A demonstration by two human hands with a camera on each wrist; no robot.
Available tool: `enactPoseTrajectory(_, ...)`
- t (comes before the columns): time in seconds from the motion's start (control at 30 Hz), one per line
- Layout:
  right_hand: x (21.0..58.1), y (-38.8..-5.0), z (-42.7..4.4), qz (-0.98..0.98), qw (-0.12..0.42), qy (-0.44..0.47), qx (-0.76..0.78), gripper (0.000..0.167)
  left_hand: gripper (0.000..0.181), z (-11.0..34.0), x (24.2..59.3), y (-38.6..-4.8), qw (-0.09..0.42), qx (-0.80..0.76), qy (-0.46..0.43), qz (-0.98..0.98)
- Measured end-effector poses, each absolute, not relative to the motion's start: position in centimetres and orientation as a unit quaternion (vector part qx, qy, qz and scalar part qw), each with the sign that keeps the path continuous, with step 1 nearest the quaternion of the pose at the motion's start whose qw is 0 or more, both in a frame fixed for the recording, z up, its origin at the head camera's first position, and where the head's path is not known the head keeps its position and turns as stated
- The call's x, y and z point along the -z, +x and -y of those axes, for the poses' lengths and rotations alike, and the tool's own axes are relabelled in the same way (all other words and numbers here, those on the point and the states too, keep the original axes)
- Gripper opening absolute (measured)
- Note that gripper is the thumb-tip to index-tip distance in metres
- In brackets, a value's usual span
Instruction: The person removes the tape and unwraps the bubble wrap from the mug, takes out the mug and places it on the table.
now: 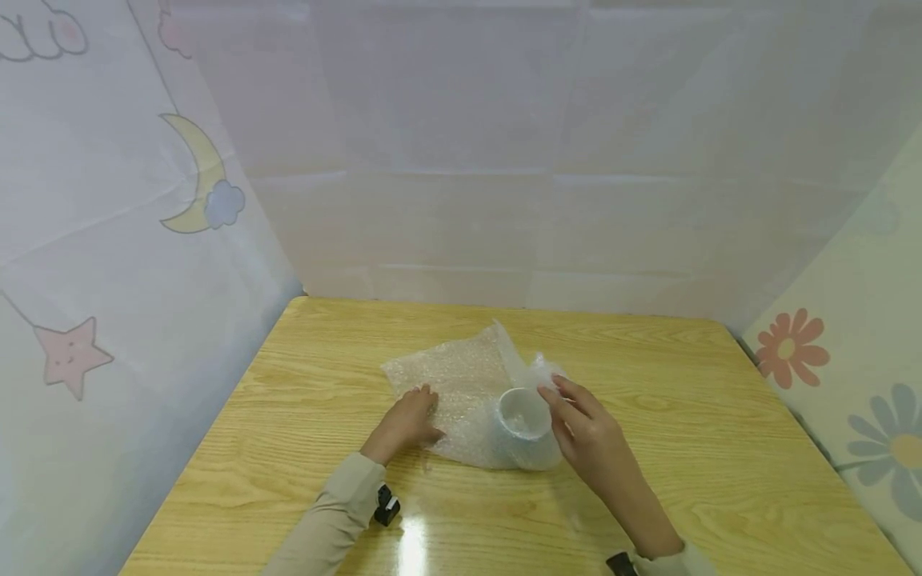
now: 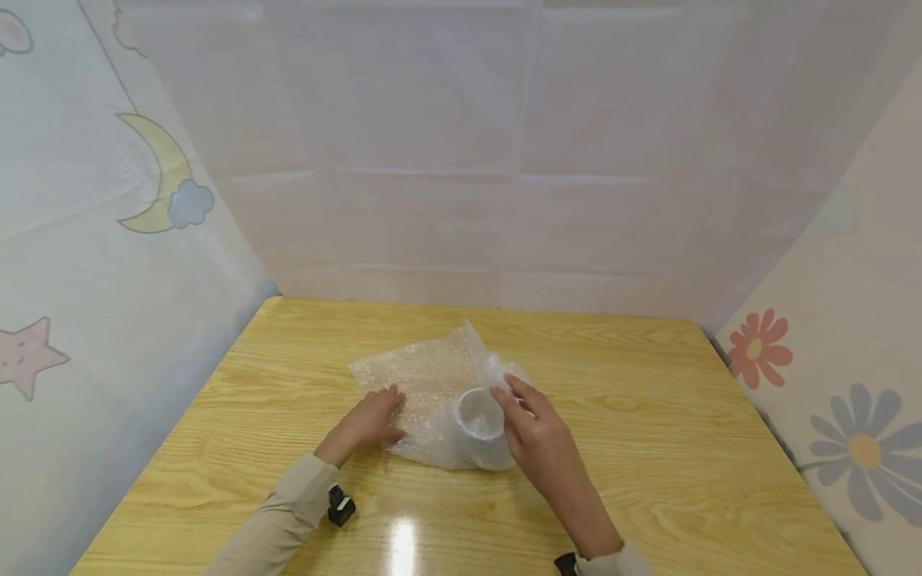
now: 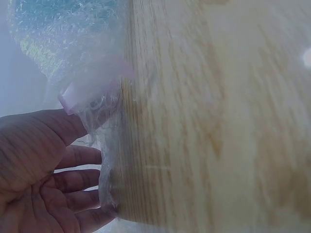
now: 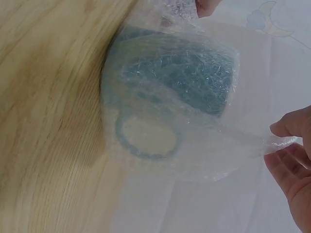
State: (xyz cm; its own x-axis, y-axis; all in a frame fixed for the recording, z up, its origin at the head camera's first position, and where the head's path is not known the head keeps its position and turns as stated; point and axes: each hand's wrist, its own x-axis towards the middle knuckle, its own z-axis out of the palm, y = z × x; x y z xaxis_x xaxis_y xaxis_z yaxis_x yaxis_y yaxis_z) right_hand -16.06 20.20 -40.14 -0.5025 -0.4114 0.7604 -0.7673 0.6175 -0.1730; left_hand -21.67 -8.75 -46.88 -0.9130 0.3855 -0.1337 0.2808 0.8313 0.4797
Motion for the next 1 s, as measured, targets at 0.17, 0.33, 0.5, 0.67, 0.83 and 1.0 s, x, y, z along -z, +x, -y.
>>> enactPoseTrajectory(0.17,40.1,-15.8,-20.5,0.831,0.346,0.330,-0.285,0.041,0.067,8.8,46.9,-21.6,0.112,-0.236,0.175,-0.949)
enactPoseTrajectory(0.33,40.1,-15.5,-20.8,0.833,0.351,0.300,-0.306,0.023,0.067,8.8,46.9,-21.6,0.111,-0.237,0.177,-0.949)
enactPoseTrajectory(0.5,40.2,-15.4,-21.1,0.823,0.381,0.283,-0.313,0.049,0.067,8.8,47.0,-21.7,0.112,-0.235,0.176,-0.949)
enactPoseTrajectory(0.67,40.3,-15.2,-21.5,0.813,0.397,0.272,-0.328,0.048,0.068,8.8,47.0,-21.7,0.117,-0.239,0.173,-0.948)
enactPoseTrajectory(0.83,40.4,-14.9,-22.1,0.821,0.384,0.245,-0.343,0.042,0.068,8.8,47.0,-21.7,0.116,-0.241,0.174,-0.948)
enactPoseTrajectory(1.0,40.8,-14.4,-22.7,0.832,0.371,0.196,-0.364,0.038,0.068,8.8,47.1,-21.7,0.116,-0.240,0.175,-0.948)
